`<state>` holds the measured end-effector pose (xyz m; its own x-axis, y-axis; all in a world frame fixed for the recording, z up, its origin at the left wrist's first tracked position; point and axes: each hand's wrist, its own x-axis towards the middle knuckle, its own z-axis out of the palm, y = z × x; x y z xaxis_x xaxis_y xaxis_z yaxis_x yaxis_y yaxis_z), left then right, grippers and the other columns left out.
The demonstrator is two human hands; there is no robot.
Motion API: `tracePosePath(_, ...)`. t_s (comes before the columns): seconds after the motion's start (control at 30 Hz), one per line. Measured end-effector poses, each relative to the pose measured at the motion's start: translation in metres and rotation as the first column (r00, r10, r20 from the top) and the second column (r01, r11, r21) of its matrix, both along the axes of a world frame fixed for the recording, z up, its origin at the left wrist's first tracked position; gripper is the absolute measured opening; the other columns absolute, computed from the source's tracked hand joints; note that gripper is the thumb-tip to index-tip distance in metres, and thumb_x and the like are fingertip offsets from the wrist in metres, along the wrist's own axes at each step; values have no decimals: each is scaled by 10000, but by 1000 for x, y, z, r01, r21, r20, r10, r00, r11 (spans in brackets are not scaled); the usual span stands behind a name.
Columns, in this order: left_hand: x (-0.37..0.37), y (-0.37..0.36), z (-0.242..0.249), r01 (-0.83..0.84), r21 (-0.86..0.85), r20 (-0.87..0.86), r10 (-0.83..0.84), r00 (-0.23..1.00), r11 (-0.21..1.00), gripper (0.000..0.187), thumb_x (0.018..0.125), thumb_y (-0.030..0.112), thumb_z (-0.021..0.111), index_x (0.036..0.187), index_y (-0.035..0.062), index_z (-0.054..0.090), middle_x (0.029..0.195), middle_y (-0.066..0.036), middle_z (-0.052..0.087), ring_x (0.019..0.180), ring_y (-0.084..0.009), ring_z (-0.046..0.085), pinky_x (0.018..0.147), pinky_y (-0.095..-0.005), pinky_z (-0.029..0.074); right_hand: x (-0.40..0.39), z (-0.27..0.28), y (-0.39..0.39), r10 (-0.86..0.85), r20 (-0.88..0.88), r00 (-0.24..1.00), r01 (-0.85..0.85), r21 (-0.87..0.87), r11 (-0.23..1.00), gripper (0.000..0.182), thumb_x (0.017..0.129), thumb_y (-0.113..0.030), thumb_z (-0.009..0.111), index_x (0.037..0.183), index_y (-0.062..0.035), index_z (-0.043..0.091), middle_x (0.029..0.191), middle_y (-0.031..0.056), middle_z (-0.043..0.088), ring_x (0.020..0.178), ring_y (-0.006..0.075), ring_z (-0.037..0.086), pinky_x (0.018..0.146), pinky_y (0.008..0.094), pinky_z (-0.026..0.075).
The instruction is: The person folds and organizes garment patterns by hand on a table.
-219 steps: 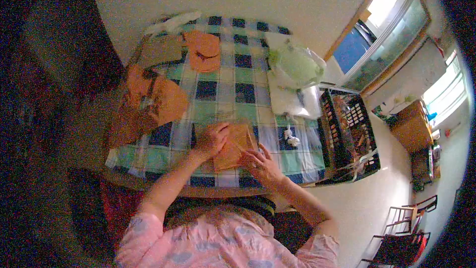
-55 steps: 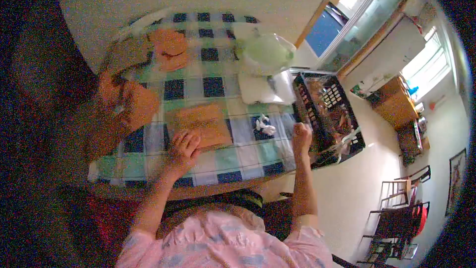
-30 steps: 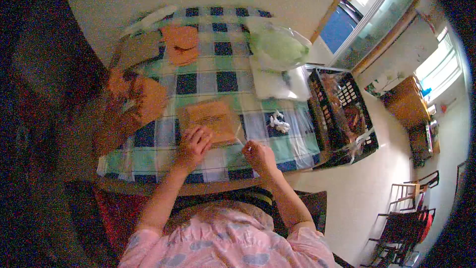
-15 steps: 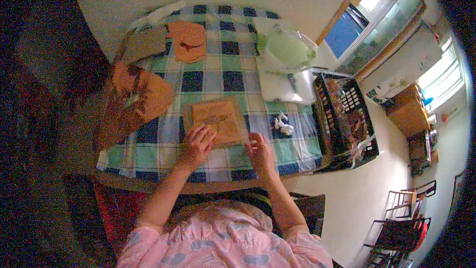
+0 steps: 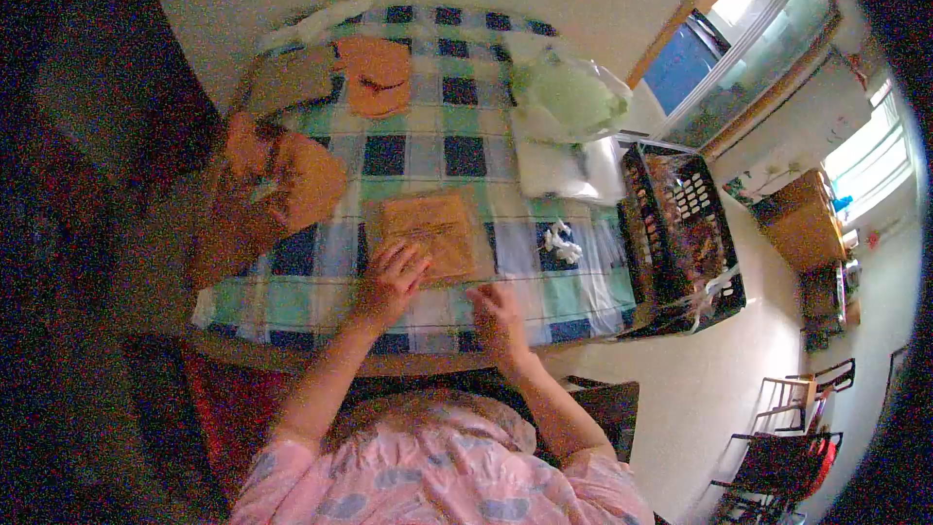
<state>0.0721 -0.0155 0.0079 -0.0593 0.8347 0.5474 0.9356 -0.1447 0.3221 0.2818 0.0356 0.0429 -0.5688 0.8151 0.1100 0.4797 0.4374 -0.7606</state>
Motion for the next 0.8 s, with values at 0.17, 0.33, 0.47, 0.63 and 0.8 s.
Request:
tracePosePath(0.17,0,1,-2,7,39,14,-8,1000,999,289,802,154,632,1083,85,634,1175,-106,574,1145,-279,494,980,-428,366,-33,0,-13,371,140,918,-394,433,811,349,794,-21,552,1138,18,585,1305,177,476,1218,359,439,1024,458,351)
tracePosePath(0.33,-1,0,1,7,36,-12,-7,1000,999,292,809,162,625,1089,79,632,1187,-104,571,1149,-271,496,989,-429,358,-34,-11,-8,306,250,918,-389,432,814,481,836,-117,551,1296,-9,461,1348,169,439,1291,336,367,1075,473,271)
tracePosePath(0.47,1,-1,0,-12,37,-12,13,1000,999,298,822,183,617,1105,88,628,1198,-102,566,1165,-262,489,998,-441,348,-32,-6,-10,305,296,905,-409,409,816,485,854,-148,537,1313,-21,446,1354,164,436,1284,329,373,1073,467,267)
tracePosePath(0.63,1,-2,-2,-34,1,-36,34,999,999,298,828,207,619,1112,117,629,1221,-96,556,1189,-264,472,1005,-473,334,-20,-2,-14,314,208,926,-373,392,841,425,851,-142,553,1258,-35,491,1308,163,470,1215,327,434,1037,458,310)
tracePosePath(0.8,2,-2,-7,-30,-37,-22,30,999,999,312,813,223,639,1115,149,624,1240,-82,553,1193,-275,472,996,-483,333,-2,9,6,-151,6,989,149,130,980,235,838,-184,606,1031,-54,578,1053,146,580,1024,344,523,892,435,407)
